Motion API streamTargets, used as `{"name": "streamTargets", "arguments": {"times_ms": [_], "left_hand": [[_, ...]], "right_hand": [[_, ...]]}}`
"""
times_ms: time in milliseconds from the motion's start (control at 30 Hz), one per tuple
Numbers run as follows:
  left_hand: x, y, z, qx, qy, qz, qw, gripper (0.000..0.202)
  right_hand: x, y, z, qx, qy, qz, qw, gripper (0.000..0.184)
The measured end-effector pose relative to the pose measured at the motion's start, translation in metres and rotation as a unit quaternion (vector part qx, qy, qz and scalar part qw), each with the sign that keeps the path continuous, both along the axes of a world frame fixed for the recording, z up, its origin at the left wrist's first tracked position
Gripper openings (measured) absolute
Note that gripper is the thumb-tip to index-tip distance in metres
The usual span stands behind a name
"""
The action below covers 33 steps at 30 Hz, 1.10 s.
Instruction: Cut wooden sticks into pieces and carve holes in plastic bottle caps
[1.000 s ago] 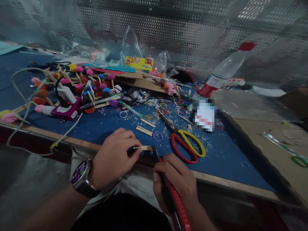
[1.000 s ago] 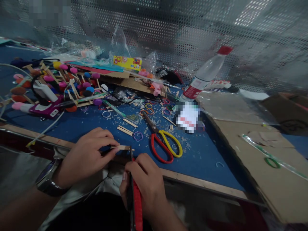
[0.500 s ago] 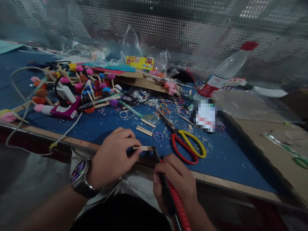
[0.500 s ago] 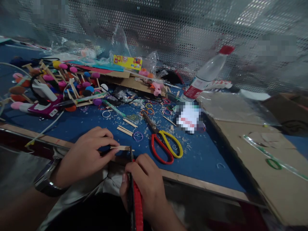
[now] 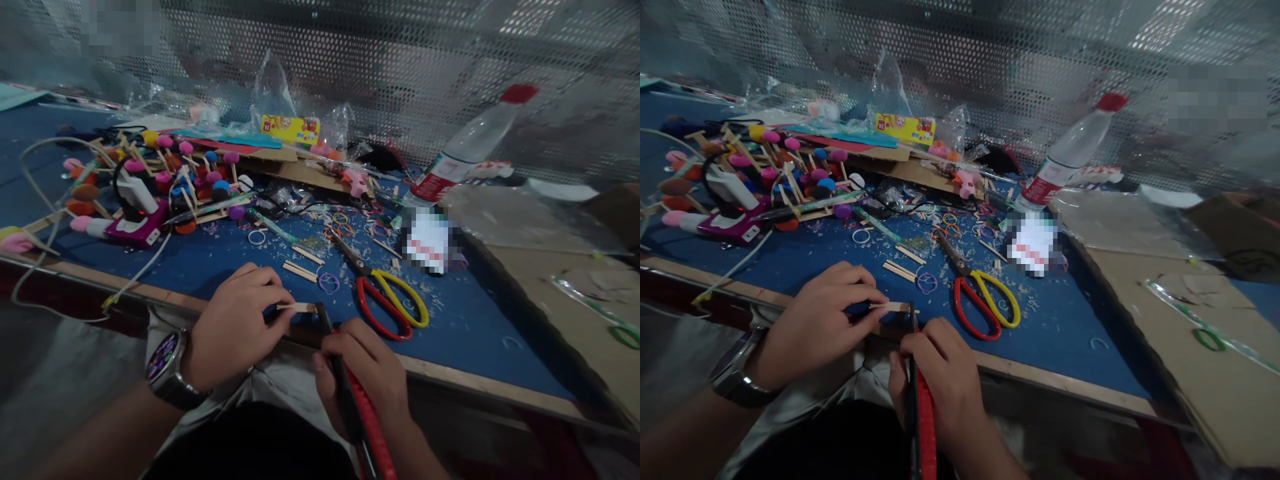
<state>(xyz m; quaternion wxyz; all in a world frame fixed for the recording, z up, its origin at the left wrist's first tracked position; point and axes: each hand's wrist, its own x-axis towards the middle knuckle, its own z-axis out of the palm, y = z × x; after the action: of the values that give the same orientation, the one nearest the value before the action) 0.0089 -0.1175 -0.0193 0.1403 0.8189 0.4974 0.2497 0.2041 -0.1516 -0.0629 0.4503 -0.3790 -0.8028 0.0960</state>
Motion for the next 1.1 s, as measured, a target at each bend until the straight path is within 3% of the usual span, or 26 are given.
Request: {"name": "streamTargets", "arguments": {"times_ms": [300, 1100], "left_hand": [[0.004, 0.003, 0.003, -0.006, 0.017, -0.003, 1.000, 0.015], [0.004, 0.004, 0.003, 0.001, 0.057, -0.016, 0.998, 0.022]], "right_hand": [[-0.004, -0.002, -0.002, -0.002, 0.037, -0.025, 0.999, 0.012], [-0.011, -0.004, -0.004, 0.063, -0.055, -0.022, 0.996, 0.020]]}}
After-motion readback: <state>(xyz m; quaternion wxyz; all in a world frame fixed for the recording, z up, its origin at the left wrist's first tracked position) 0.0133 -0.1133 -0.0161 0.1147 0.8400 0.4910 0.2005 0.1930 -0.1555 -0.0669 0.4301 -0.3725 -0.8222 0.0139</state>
